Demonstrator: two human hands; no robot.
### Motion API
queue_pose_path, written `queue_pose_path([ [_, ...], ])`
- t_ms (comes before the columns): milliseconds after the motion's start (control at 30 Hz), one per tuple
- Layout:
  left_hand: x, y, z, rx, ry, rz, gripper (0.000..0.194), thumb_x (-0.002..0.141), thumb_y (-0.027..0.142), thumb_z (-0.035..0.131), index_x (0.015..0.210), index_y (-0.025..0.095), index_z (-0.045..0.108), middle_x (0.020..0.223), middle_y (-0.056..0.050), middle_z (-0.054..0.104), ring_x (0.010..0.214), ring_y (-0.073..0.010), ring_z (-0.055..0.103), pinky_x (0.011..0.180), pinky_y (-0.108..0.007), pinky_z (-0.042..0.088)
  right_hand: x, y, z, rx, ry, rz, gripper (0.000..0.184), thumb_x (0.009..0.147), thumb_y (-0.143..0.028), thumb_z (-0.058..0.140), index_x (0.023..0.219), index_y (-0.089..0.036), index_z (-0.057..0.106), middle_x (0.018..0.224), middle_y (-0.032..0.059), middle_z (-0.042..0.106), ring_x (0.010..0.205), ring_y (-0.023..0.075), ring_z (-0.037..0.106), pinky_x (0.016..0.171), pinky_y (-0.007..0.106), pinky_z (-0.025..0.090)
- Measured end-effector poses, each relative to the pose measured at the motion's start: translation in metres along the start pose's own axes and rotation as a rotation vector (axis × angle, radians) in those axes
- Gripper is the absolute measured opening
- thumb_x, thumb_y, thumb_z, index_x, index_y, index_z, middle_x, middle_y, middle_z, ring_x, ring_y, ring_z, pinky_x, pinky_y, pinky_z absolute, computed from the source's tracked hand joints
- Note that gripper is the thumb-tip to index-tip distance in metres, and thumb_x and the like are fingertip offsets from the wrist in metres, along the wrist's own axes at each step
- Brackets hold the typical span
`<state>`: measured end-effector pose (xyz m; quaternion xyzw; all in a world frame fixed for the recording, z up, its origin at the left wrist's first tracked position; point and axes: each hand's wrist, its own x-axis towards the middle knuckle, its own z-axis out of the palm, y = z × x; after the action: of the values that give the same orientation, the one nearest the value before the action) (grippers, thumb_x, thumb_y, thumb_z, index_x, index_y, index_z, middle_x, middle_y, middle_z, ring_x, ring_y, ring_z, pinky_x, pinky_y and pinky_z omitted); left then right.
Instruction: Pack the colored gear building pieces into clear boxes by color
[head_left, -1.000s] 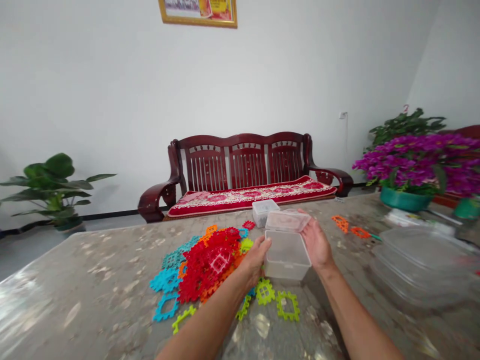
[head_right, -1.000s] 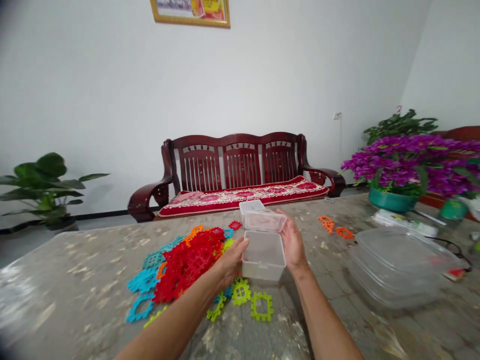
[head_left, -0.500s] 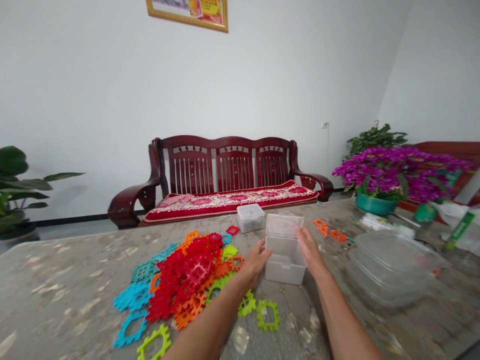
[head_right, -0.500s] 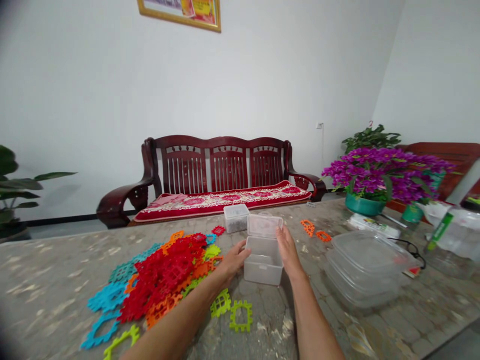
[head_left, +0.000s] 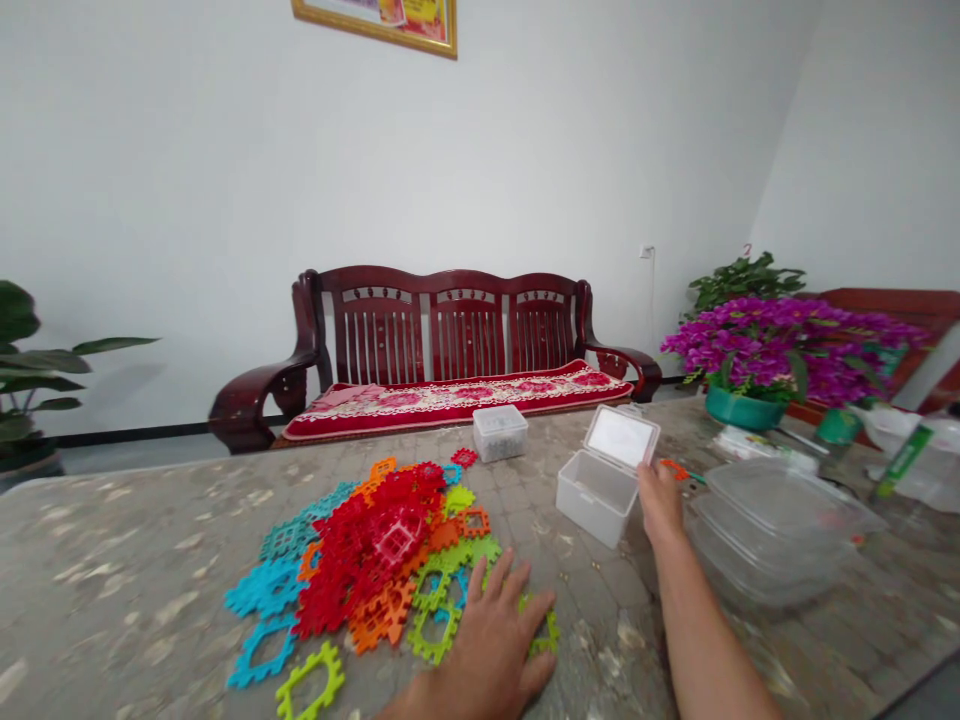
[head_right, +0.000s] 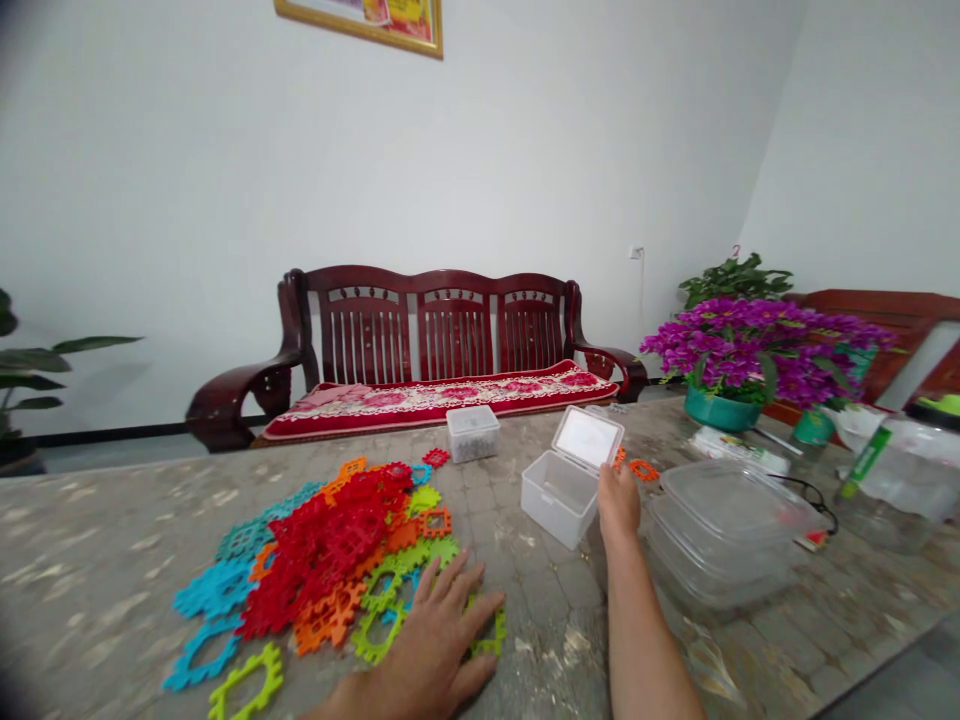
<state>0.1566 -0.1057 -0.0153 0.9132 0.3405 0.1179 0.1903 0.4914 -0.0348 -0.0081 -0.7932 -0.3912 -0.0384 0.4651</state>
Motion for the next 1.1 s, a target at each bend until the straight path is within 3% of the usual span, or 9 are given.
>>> queue_pose_path([
  [100, -0.008, -0.008, 0.004, 0.106, -0.042, -0.003, 0.057, 0.093, 0.054, 0.059, 0.146, 0.035, 0.049, 0.156, -0.014, 0.044, 0.148, -0.0403, 0.031, 0.118, -0.073, 0.014, -0.008, -0.017, -0.01, -0.083, 0.102, 0.042, 0.063, 0.088, -0.045, 0.037, 0.133, -0.007, 0.056, 0.124, 0.0266, 0.064, 0.112, 0.0405, 0.059, 0.093, 0.052, 0.044],
  [200, -0.008, -0.02, 0.004, 0.185, 0.023, 0.014, 0.055, 0.097, 0.05, 0.055, 0.148, 0.033, 0.045, 0.156, -0.015, 0.044, 0.147, -0.0373, 0.035, 0.118, -0.071, 0.017, -0.023, -0.046, -0.018, -0.204, 0.088, -0.227, 0.054, 0.092, -0.045, 0.037, 0.13, -0.015, 0.061, 0.135, 0.0194, 0.061, 0.122, 0.0368, 0.054, 0.101, 0.049, 0.04],
  [300, -0.01, -0.033, -0.005, 0.286, 0.12, 0.044, 0.05, 0.098, 0.045, 0.055, 0.145, 0.032, 0.049, 0.156, -0.011, 0.045, 0.149, -0.0347, 0.031, 0.121, -0.067, 0.014, -0.04, -0.072, -0.02, -0.367, -0.117, -0.452, 0.046, 0.092, -0.047, 0.043, 0.12, -0.021, 0.069, 0.12, 0.0144, 0.071, 0.109, 0.0329, 0.063, 0.093, 0.043, 0.045],
  [467, -0.019, -0.067, -0.04, 0.439, 0.36, -0.239, 0.05, 0.094, 0.048, 0.058, 0.142, 0.034, 0.053, 0.158, -0.011, 0.041, 0.15, -0.0386, 0.026, 0.119, -0.07, 0.007, -0.047, -0.074, -0.019, -0.619, -0.442, -0.377, 0.033, 0.091, -0.039, 0.046, 0.1, -0.028, 0.076, 0.094, 0.012, 0.077, 0.088, 0.033, 0.072, 0.07, 0.04, 0.049],
  [600, -0.033, -0.1, -0.069, 0.464, 0.4, -0.483, 0.052, 0.087, 0.052, 0.064, 0.136, 0.032, 0.06, 0.156, -0.014, 0.043, 0.147, -0.0464, 0.028, 0.112, -0.077, 0.014, -0.036, -0.053, -0.028, -0.739, -0.386, -0.35, 0.035, 0.089, -0.025, 0.042, 0.089, -0.026, 0.077, 0.084, 0.0127, 0.077, 0.081, 0.0331, 0.072, 0.065, 0.042, 0.049],
  [700, -0.046, -0.118, -0.08, 0.422, 0.352, -0.568, 0.058, 0.082, 0.045, 0.068, 0.137, 0.028, 0.059, 0.153, -0.018, 0.045, 0.145, -0.0463, 0.032, 0.107, -0.073, 0.029, -0.036, -0.052, -0.026, -0.731, -0.208, -0.51, 0.034, 0.086, -0.028, 0.048, 0.104, -0.021, 0.076, 0.097, 0.0165, 0.076, 0.087, 0.035, 0.071, 0.073, 0.047, 0.052],
  [800, -0.06, -0.13, -0.083, 0.384, 0.353, -0.541, 0.054, 0.08, 0.034, 0.067, 0.133, 0.025, 0.061, 0.149, -0.015, 0.051, 0.143, -0.04, 0.037, 0.109, -0.062, 0.035, -0.052, -0.073, 0.003, -0.488, -0.199, -0.696, 0.037, 0.087, -0.031, 0.049, 0.114, -0.021, 0.072, 0.11, 0.015, 0.074, 0.098, 0.0336, 0.069, 0.085, 0.048, 0.053],
  [967, -0.082, -0.144, -0.084, 0.321, 0.432, -0.433, 0.049, 0.079, 0.019, 0.061, 0.128, 0.026, 0.061, 0.14, -0.009, 0.06, 0.136, -0.0326, 0.046, 0.111, -0.052, 0.037, -0.093, -0.134, 0.091, 0.064, -0.652, -0.812, 0.047, 0.083, -0.036, 0.059, 0.127, -0.021, 0.066, 0.131, 0.0118, 0.066, 0.121, 0.0297, 0.061, 0.107, 0.047, 0.045],
  [1100, -0.09, -0.151, -0.085, 0.273, 0.483, -0.402, 0.046, 0.073, 0.01, 0.059, 0.116, 0.025, 0.063, 0.126, -0.006, 0.066, 0.122, -0.027, 0.055, 0.105, -0.042, 0.043, -0.107, -0.189, 0.146, 0.011, -0.835, -0.822, 0.065, 0.084, -0.046, 0.062, 0.142, -0.019, 0.054, 0.151, 0.0167, 0.049, 0.141, 0.0341, 0.043, 0.117, 0.053, 0.03],
])
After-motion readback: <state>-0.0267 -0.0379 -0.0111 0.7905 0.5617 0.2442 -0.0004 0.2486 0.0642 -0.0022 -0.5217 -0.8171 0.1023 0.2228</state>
